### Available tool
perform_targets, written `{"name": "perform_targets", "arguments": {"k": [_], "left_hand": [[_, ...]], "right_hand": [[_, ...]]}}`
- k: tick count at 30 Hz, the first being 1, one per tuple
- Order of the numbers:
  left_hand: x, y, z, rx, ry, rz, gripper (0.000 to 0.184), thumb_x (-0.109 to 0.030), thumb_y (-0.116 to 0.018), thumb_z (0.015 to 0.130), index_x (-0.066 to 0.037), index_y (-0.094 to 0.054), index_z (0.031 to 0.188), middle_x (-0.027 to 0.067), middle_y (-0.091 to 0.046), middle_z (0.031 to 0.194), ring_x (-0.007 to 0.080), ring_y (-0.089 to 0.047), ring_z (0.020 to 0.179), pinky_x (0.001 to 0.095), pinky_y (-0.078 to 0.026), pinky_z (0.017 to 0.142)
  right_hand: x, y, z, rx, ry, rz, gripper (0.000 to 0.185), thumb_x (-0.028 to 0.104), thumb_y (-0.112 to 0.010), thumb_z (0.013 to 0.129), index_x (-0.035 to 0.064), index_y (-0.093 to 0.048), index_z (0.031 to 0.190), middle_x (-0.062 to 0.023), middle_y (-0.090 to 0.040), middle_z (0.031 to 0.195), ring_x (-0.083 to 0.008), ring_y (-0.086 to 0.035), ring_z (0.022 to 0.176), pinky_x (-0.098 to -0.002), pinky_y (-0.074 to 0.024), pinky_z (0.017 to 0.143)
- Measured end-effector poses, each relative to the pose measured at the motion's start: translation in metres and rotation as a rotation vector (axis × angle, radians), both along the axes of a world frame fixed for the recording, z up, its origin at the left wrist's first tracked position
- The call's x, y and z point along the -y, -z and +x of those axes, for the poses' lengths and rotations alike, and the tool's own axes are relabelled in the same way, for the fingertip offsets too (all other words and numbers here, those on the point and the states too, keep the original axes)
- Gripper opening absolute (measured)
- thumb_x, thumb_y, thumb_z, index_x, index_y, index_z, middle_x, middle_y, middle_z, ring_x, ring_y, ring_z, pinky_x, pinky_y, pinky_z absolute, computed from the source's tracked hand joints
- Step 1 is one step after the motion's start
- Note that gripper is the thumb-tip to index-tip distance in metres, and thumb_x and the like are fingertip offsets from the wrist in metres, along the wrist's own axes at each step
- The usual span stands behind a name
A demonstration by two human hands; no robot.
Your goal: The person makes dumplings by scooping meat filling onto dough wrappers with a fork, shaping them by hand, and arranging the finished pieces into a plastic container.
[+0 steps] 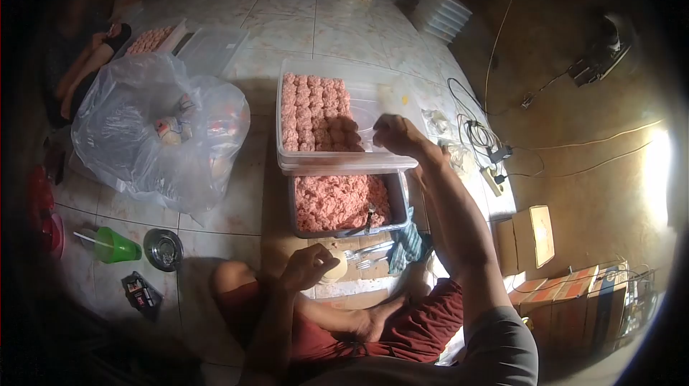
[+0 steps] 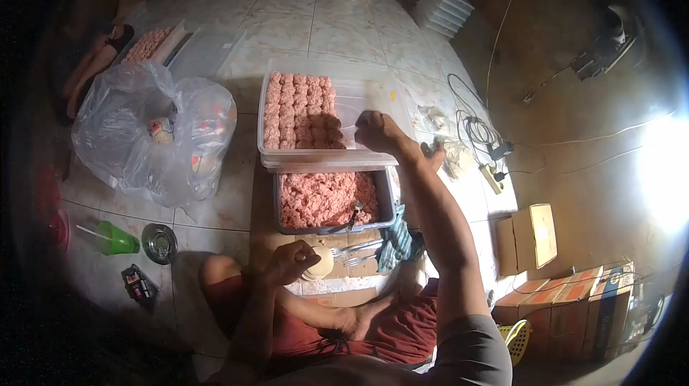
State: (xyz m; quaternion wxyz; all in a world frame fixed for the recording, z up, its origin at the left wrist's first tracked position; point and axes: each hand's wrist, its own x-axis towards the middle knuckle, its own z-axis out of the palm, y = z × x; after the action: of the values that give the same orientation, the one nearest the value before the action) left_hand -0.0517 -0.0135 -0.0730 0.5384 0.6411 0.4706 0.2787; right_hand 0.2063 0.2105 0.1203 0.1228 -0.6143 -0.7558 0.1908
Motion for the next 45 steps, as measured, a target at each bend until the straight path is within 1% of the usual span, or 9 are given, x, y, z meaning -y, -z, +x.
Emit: {"name": "perform_targets", "arguments": {"k": [5,9,14,19,27,31,39,42,45], "left_hand": [[-0.001,0.016,-0.006,0.049,-0.101,0.080,0.033,-0.033,-0.079,0.089,-0.004,-0.066,0.097,0.0126,-0.073,0.088,0.0251,-0.071,0.080,0.0365,-0.057,0.075],[-0.003,0.018,-0.007,-0.022,-0.101,-0.006,0.030,-0.030,-0.079,0.088,-0.004,-0.067,0.098,0.0134,-0.072,0.088,0.0251,-0.071,0.080,0.0368,-0.057,0.076],[0.000,0.012,-0.015,0.020,-0.087,-0.073,0.024,-0.025,-0.075,0.090,-0.002,-0.068,0.086,0.0166,-0.072,0.081,0.0260,-0.070,0.076,0.0369,-0.054,0.072],[-0.001,-0.006,-0.007,-0.128,-0.064,-0.030,0.036,-0.034,-0.076,0.089,0.000,-0.068,0.080,0.0169,-0.071,0.079,0.0298,-0.071,0.077,0.0409,-0.054,0.074],[0.028,0.056,0.027,-0.540,-0.140,0.535,0.060,-0.038,-0.080,0.082,-0.004,-0.056,0.125,0.0246,-0.060,0.114,0.0378,-0.060,0.111,0.0518,-0.051,0.086],[0.039,0.033,0.052,-0.799,0.101,0.503,0.046,-0.019,-0.074,0.084,-0.005,-0.059,0.124,0.0195,-0.061,0.124,0.0394,-0.058,0.119,0.0547,-0.047,0.097],[0.049,0.061,0.044,-0.380,-0.182,1.046,0.018,-0.024,-0.068,0.087,-0.006,-0.070,0.089,0.0169,-0.066,0.102,0.0337,-0.061,0.106,0.0521,-0.048,0.093],[0.044,0.022,0.035,-0.533,0.034,0.491,0.024,-0.027,-0.073,0.083,-0.006,-0.072,0.094,0.0171,-0.069,0.104,0.0365,-0.063,0.102,0.0488,-0.047,0.096],[0.038,0.045,0.043,-0.523,0.045,0.496,0.028,-0.030,-0.069,0.089,-0.004,-0.073,0.096,0.0200,-0.070,0.100,0.0376,-0.065,0.100,0.0482,-0.048,0.094]], "right_hand": [[-0.012,0.023,0.003,0.075,-0.412,-0.024,0.024,0.017,-0.063,0.092,0.0004,-0.071,0.107,-0.0210,-0.073,0.103,-0.0347,-0.072,0.093,-0.0412,-0.0567,0.084],[-0.009,0.021,0.003,-0.076,-0.164,-0.114,0.021,0.016,-0.064,0.093,-0.0010,-0.070,0.103,-0.0185,-0.074,0.100,-0.0336,-0.071,0.094,-0.0414,-0.0562,0.083],[0.041,0.019,0.022,0.178,-0.115,0.768,0.014,0.019,-0.061,0.095,0.0092,-0.071,0.098,-0.0174,-0.071,0.094,-0.0272,-0.068,0.075,-0.0373,-0.0417,0.057],[0.164,0.046,-0.008,0.234,-0.175,0.255,0.026,0.032,-0.061,0.101,0.0104,-0.072,0.111,-0.0186,-0.072,0.094,-0.0358,-0.070,0.076,-0.0471,-0.0543,0.074],[0.186,0.095,0.005,0.207,-0.077,0.121,0.027,0.025,-0.051,0.103,0.0028,-0.066,0.106,-0.0249,-0.069,0.088,-0.0386,-0.072,0.080,-0.0498,-0.0560,0.068],[0.137,0.137,0.059,0.663,-0.033,-0.012,0.040,0.036,-0.044,0.105,0.0025,-0.065,0.112,-0.0181,-0.072,0.090,-0.0373,-0.071,0.078,-0.0494,-0.0566,0.073],[0.101,0.091,0.074,0.708,0.139,0.039,0.036,0.034,-0.053,0.097,0.0020,-0.069,0.096,-0.0179,-0.071,0.084,-0.0357,-0.069,0.076,-0.0453,-0.0539,0.073],[0.138,0.071,0.061,0.680,0.062,0.022,0.035,0.034,-0.057,0.095,0.0018,-0.070,0.090,-0.0178,-0.071,0.081,-0.0350,-0.068,0.076,-0.0438,-0.0529,0.073],[0.160,0.054,0.037,0.583,-0.074,-0.119,0.024,0.021,-0.058,0.092,0.0026,-0.072,0.089,-0.0211,-0.072,0.081,-0.0377,-0.071,0.076,-0.0497,-0.0546,0.068]]}}
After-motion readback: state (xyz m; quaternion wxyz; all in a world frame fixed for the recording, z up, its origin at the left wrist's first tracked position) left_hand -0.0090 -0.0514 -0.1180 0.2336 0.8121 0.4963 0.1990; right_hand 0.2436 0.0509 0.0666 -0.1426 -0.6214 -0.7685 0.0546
